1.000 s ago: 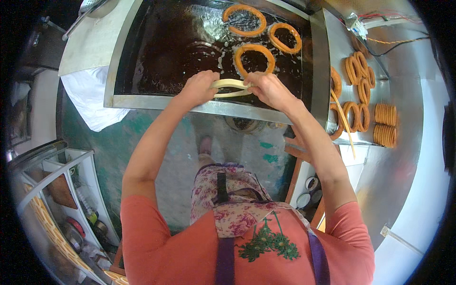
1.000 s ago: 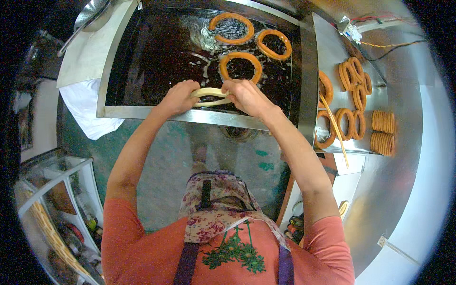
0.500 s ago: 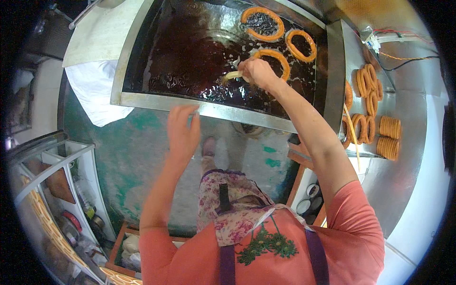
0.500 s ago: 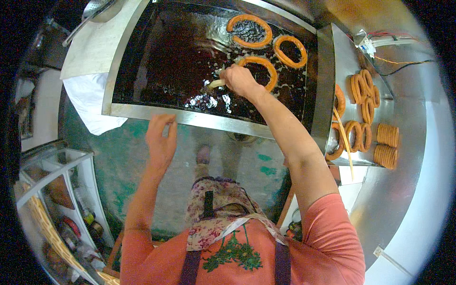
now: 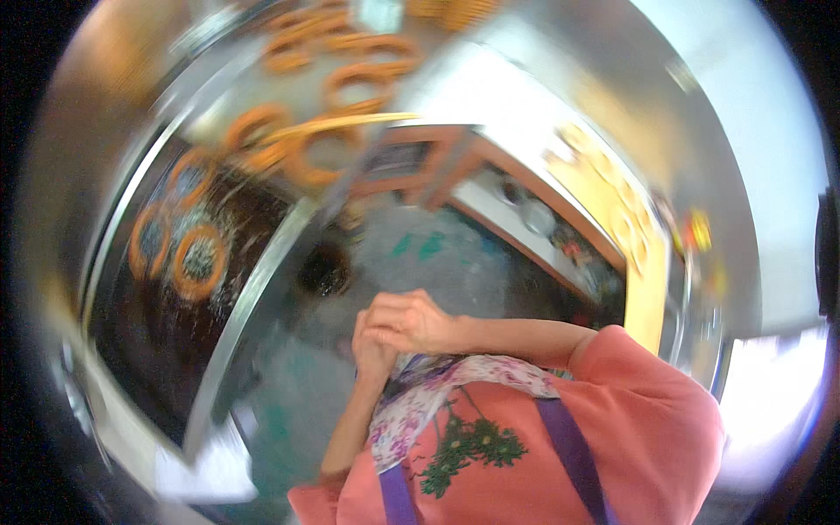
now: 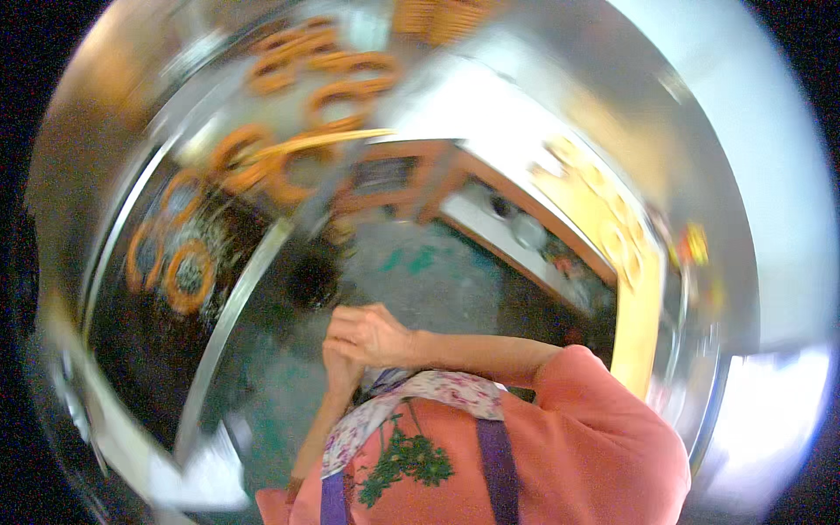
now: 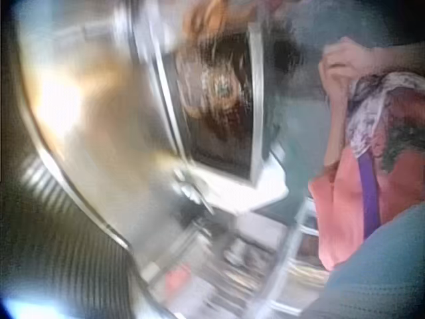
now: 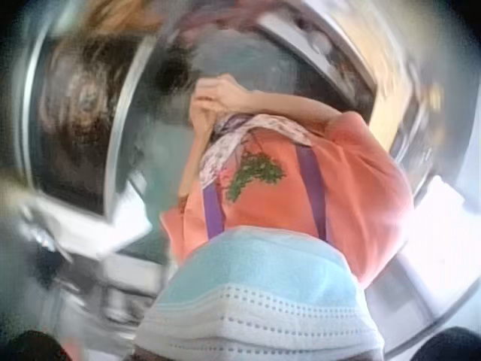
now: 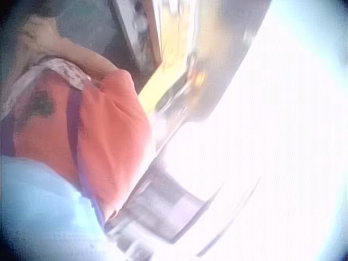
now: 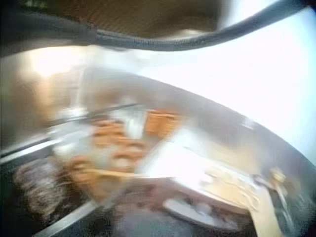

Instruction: The person fries ring-shaped dough in a vat of oil using long wooden chopsticks, then transfers the cooked donuts to a metal tray and places new dough rings into the oil by hand.

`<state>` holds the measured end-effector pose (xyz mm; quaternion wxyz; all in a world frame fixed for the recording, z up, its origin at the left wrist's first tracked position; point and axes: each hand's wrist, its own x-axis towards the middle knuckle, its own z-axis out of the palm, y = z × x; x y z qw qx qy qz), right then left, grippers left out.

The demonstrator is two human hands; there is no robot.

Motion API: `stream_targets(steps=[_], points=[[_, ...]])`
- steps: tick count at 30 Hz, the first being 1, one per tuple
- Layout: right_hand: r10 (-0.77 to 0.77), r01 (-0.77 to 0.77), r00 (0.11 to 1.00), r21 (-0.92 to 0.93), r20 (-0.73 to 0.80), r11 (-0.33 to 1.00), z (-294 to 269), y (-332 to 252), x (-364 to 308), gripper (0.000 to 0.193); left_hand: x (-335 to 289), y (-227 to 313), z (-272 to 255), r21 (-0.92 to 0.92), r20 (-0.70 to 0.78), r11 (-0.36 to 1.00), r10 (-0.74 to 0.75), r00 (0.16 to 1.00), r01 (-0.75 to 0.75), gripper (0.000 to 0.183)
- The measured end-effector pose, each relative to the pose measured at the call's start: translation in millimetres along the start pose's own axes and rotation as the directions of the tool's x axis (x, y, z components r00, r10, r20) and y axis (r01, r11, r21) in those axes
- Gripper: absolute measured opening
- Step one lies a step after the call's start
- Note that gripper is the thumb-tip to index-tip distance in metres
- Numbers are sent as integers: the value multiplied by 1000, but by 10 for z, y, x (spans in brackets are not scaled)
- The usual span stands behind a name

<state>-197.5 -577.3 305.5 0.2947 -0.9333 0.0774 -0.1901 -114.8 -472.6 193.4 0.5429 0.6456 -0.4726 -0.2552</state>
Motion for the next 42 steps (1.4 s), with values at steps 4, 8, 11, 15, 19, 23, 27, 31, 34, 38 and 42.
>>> stream_targets(steps=[4, 8, 11, 15, 19, 23, 27, 31, 34, 38, 42], points=[[557, -551, 804, 91, -208, 829, -637, 375, -1667, 17, 214, 224, 1320, 1, 360, 991, 122, 925, -131, 17], [744, -788, 432, 188, -510, 586, -1228, 781, -3347, 21, 344, 779, 2849, 0, 648, 1000, 21, 761, -27, 23], [848, -826, -18, 485, -530, 285, -1656, 919, -4324, 28, 446, 1045, 3877, 0, 777, 998, 36, 628, -57, 32], [680, -766, -399, 631, -616, 122, -2178, 1629, -5263, 35, 1013, 1094, 5317, -90, 807, 985, 160, 568, -150, 38], [568, -738, -550, 675, -612, 12, -2745, 2542, -5942, 42, 1636, 1059, 6971, 12, 819, 947, 175, 547, -321, 50], [505, -713, -635, 695, -585, -92, -3167, 3470, -6268, 45, 1921, 1054, 8282, 91, 750, 892, 231, 620, -442, 50], [401, -635, -755, 730, -518, -252, -3203, 4106, -6393, 42, 1956, 1257, 8788, 96, 839, 809, 248, 484, -581, 37], [317, -576, -813, 753, -488, -318, -3250, 4395, -6343, 34, 2107, 1165, 9077, 161, 888, 795, 142, 437, -585, 27], [353, -476, -844, 867, -404, -146, -3301, 4370, -6327, 27, 2146, 1224, 9083, 146, 872, 804, 171, 459, -577, 23], [864, 336, -499, 905, -62, 259, -3259, 4255, -6476, 14, 2143, 1374, 8840, 124, 854, 990, -144, 501, 73, 19], [982, 476, -190, 873, -18, 108, -3431, 3751, -6100, 21, 2174, 1412, 8094, 4, 900, 752, -290, 326, 660, 22]])
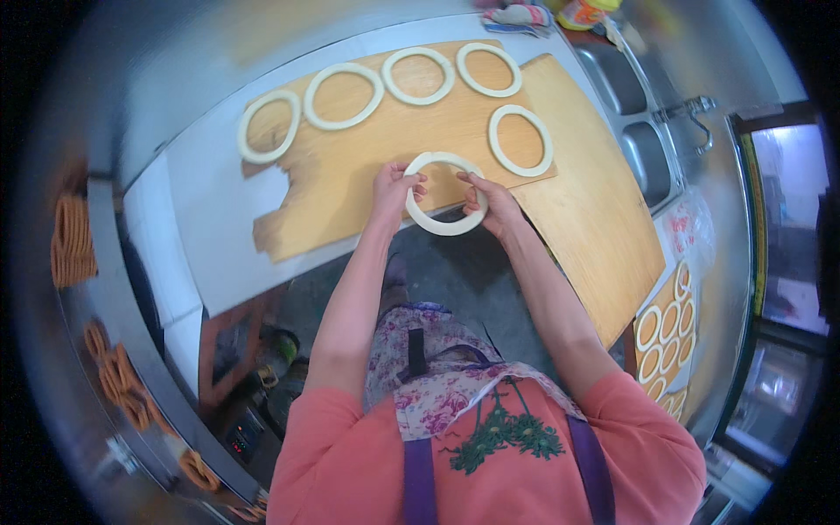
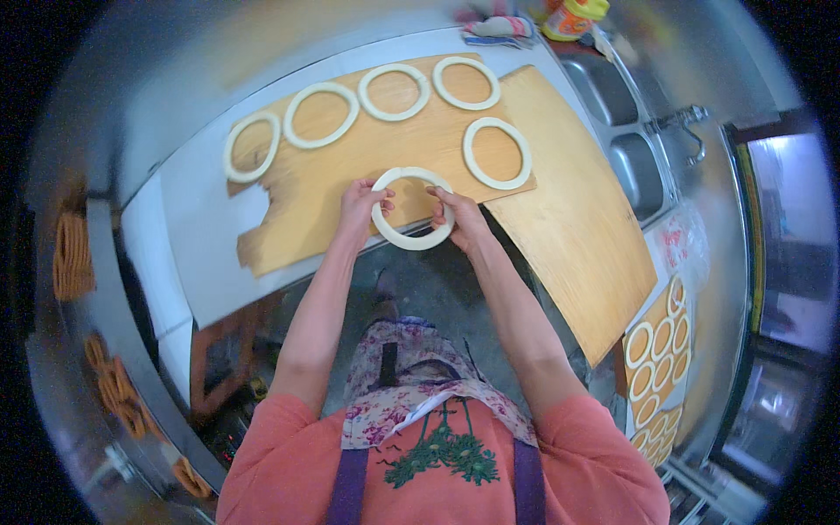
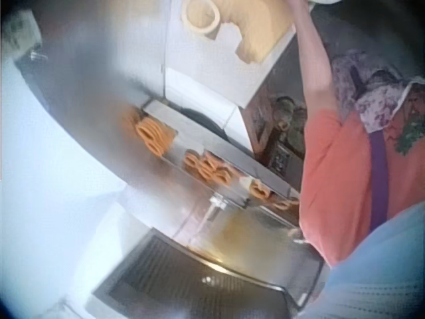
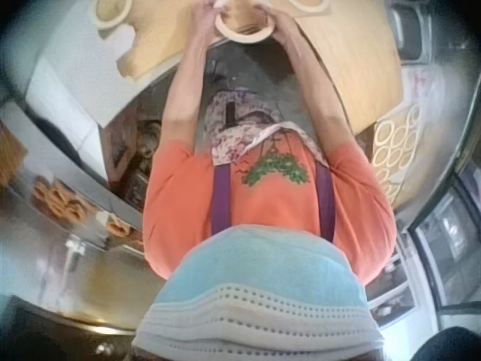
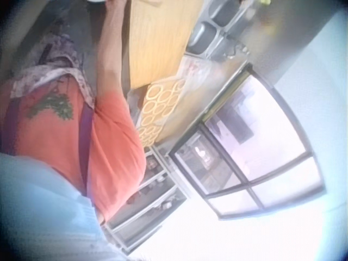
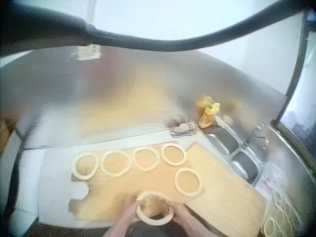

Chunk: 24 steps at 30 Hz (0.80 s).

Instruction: The person fries ring-shaped dough in a vat of oil using long wooden chopsticks, then transfers the cooked donuts to a metal tray and places new dough rings into the oil by hand.

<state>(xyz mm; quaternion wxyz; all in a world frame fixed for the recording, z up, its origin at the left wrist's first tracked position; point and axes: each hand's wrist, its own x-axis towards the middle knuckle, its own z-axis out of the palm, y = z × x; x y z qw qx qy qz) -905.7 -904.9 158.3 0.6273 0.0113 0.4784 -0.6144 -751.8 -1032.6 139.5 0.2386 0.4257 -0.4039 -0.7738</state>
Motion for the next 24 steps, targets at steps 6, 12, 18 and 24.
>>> stream_targets(steps=[6, 12, 18, 24], points=[[-128, 238, 821, -130, 556, 963, 564, 390, -1310, 35, -2103, 227, -395, -403, 105, 910, 150, 983, -96, 37], [157, 118, 713, -338, 683, 934, 1043, 1423, -2116, 28, -4071, -247, -1023, -368, -114, 886, 260, 959, -284, 35], [451, 57, 506, -549, 736, 834, 1435, 2425, -2934, 27, -5828, -842, -1302, -379, -382, 784, 351, 855, -491, 34], [691, 125, 223, -723, 687, 679, 2088, 3808, -4074, 21, -7666, -1561, -1643, -280, -692, 693, 334, 640, -665, 35]])
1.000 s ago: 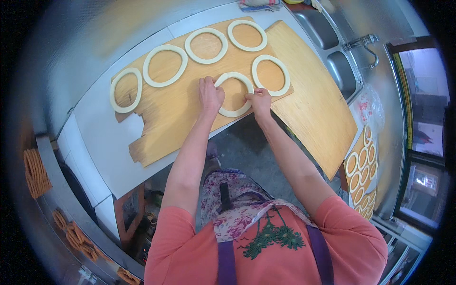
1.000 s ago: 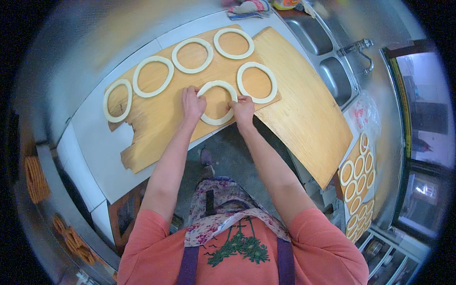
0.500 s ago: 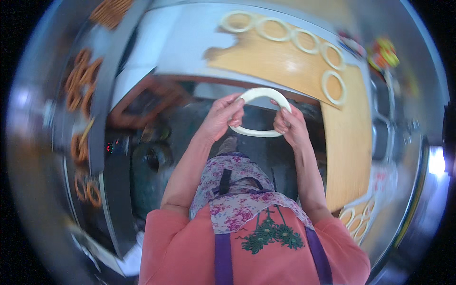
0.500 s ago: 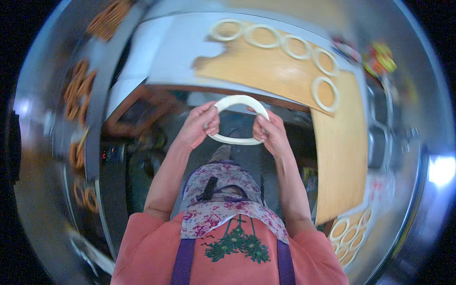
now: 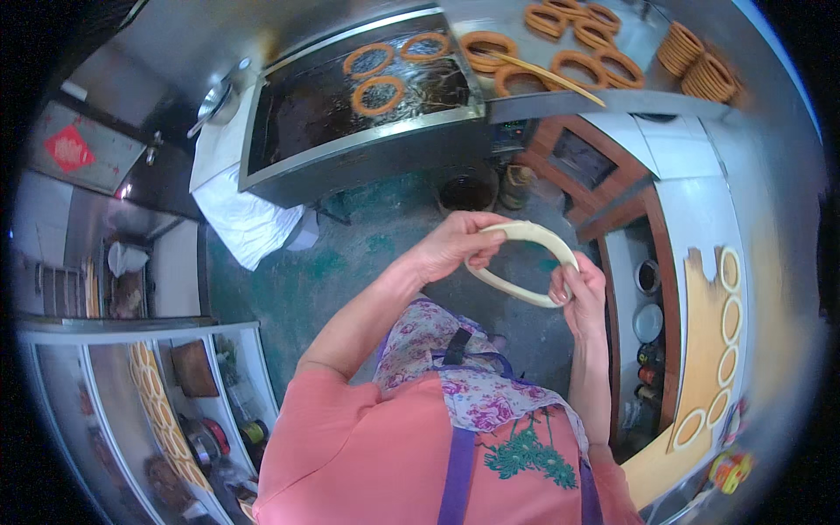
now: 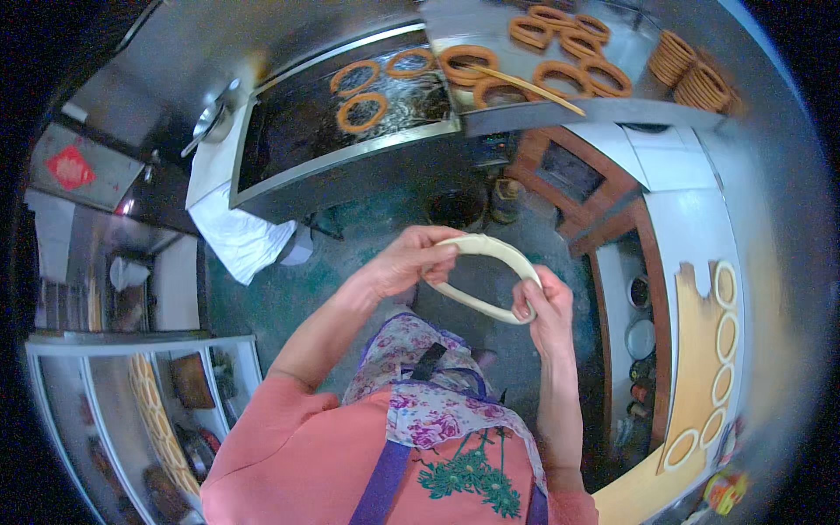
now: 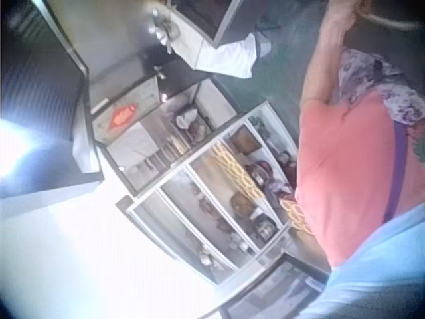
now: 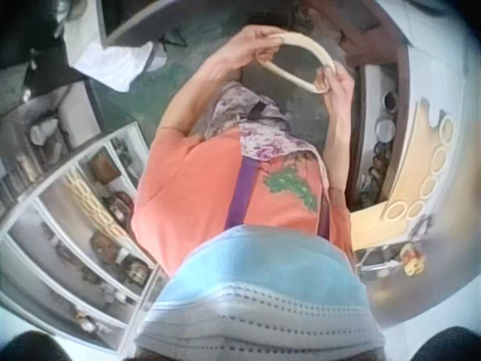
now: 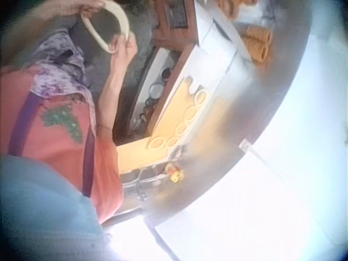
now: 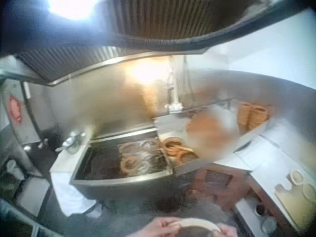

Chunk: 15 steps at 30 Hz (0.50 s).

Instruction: The person fries ring-shaped dough in a vat of oil using long wooden chopsticks, then transfers the cooked donuts to a metal tray and places new dough rings into the oil by hand.

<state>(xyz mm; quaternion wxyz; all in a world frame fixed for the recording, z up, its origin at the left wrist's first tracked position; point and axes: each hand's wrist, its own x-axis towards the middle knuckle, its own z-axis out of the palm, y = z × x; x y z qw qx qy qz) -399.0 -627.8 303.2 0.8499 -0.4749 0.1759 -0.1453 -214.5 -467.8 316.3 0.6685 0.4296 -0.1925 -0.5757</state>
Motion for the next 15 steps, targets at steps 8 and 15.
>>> stream_targets(steps=[8, 15], points=[[49, 66, 968, -437, 247, 897, 2117, 510, 2019, 17, -928, 1378, -1969, 263, -305, 945, 275, 912, -197, 33], [112, 167, 922, -643, 369, 747, 3480, 1517, 3736, 22, -1254, 2249, -4026, 599, -406, 800, 346, 846, -40, 26]])
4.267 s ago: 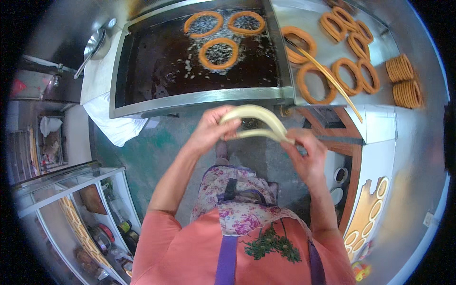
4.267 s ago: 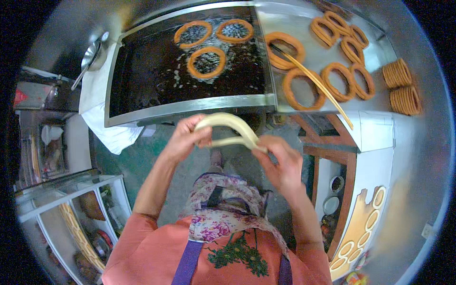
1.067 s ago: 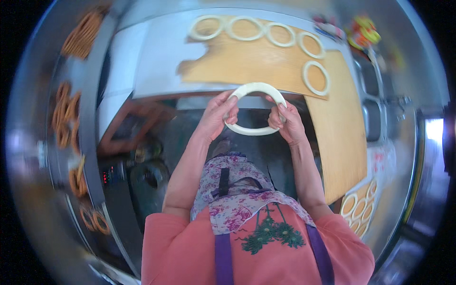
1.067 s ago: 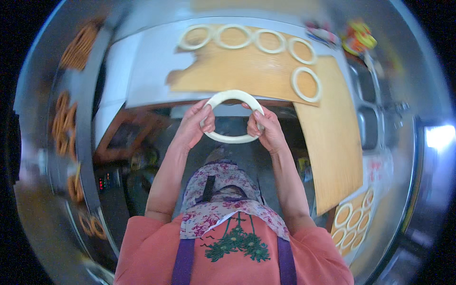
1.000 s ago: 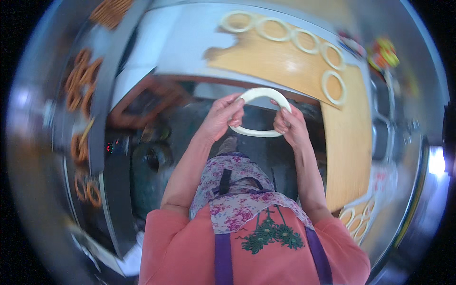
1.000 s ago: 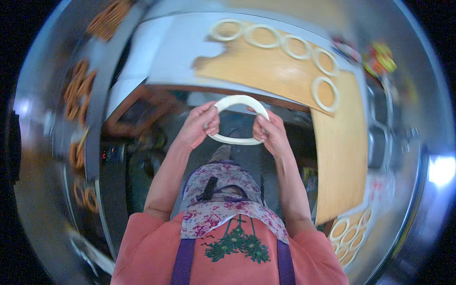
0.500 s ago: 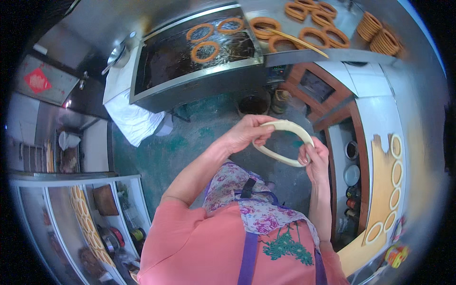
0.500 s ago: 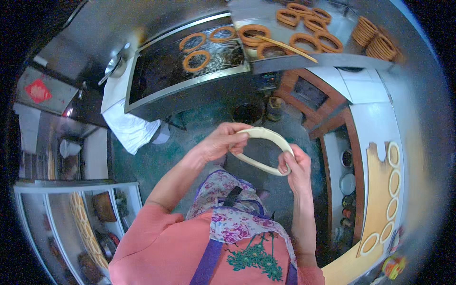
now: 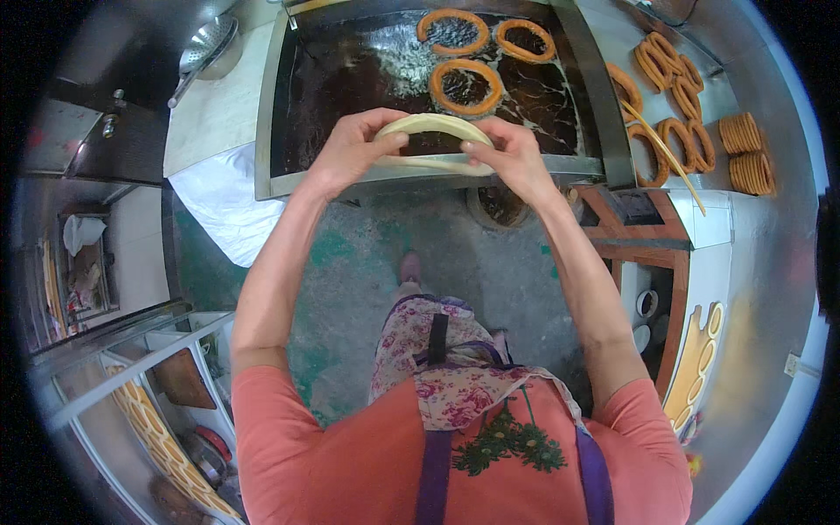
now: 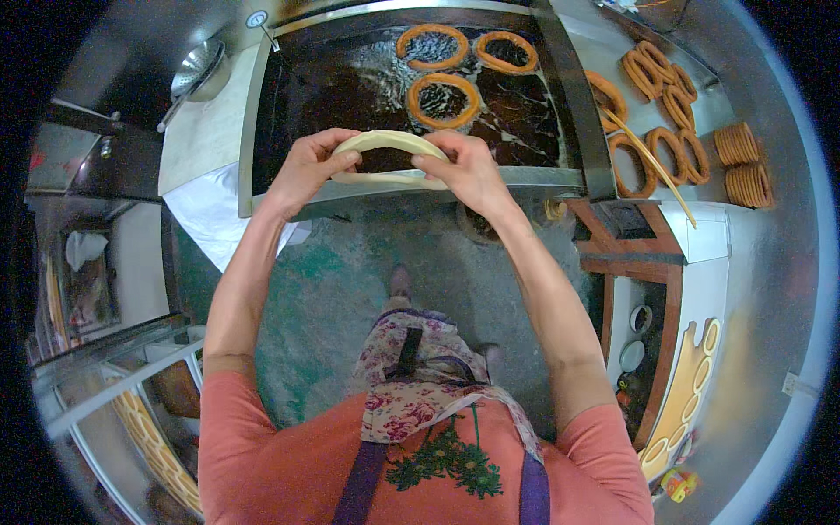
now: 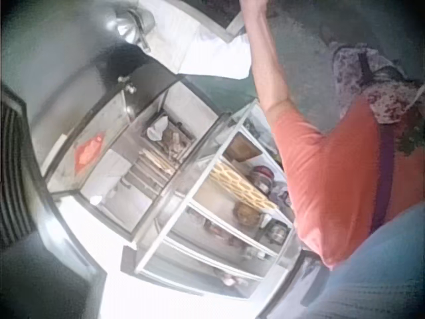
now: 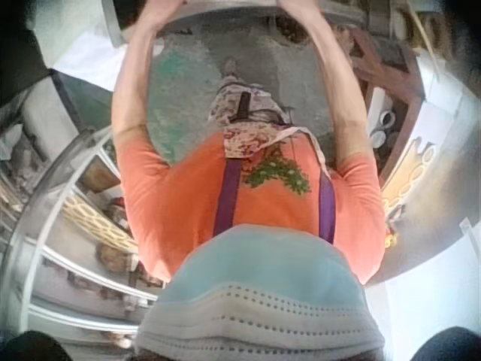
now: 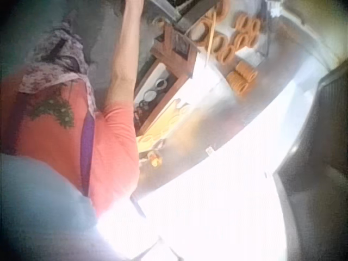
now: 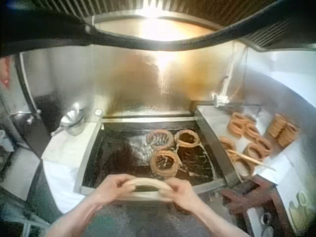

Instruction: The person fries ring-shaped dough in a vat of oil using long wooden chopsticks, then transfers the cooked donuts to a metal tray and places new dough rings into the oil by hand.

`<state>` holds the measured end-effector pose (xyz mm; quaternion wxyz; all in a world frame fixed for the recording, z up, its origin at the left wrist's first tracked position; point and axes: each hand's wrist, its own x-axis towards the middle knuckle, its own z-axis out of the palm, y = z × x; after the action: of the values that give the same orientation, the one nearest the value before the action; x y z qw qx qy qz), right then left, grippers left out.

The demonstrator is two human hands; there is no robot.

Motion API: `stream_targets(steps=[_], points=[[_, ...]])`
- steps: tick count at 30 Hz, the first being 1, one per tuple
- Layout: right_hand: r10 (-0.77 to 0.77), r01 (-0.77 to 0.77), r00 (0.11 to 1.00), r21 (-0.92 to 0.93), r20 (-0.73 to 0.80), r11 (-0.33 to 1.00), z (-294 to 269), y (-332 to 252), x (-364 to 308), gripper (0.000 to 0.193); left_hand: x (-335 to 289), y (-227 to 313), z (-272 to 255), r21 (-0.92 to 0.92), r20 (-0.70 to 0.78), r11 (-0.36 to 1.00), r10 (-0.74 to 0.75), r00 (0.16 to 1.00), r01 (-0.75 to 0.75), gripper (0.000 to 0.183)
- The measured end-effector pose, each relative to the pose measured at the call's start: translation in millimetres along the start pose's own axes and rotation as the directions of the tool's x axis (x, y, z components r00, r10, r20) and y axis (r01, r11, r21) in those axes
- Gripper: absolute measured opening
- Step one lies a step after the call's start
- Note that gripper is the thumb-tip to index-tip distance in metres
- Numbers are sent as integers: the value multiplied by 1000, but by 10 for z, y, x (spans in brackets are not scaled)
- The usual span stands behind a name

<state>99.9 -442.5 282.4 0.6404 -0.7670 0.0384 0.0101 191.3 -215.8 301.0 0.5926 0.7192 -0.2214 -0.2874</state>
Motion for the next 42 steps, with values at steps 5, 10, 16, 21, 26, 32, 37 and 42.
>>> stream_targets(steps=[5, 10, 16, 21, 26, 32, 37, 42], points=[[3, 15, 992, -147, 124, 989, 477, 456, 894, 22, 428, -735, -812, 353, 8, 935, 43, 999, -43, 23], [152, -76, 964, -324, 217, 943, 765, 750, 1358, 27, 633, -1264, -1132, 508, 104, 860, -7, 995, -47, 21], [-47, 254, 940, -606, 337, 754, 1048, 983, 1727, 22, 522, -1620, -1260, 764, 53, 620, 217, 975, -180, 26], [-177, 341, 938, -714, 297, 611, 1241, 1301, 2006, 21, -42, -1177, -1223, 538, -459, 839, 369, 808, -78, 25], [-369, 287, 929, -656, 14, 698, 1283, 1054, 1893, 18, -795, -1143, -842, 523, -592, 845, 267, 760, 111, 23], [-605, 308, 731, -638, -316, 706, 578, 198, 86, 16, -956, -1114, 707, 364, -306, 928, 195, 932, -75, 22], [-361, 26, 778, -548, -514, 836, 88, 126, -2447, 20, -948, -928, 2597, 148, 273, 907, 346, 897, -395, 21], [-20, -340, 535, -237, -845, 910, -253, 447, -4739, 14, -1375, -605, 4439, 98, 736, 940, 152, 659, -327, 26]])
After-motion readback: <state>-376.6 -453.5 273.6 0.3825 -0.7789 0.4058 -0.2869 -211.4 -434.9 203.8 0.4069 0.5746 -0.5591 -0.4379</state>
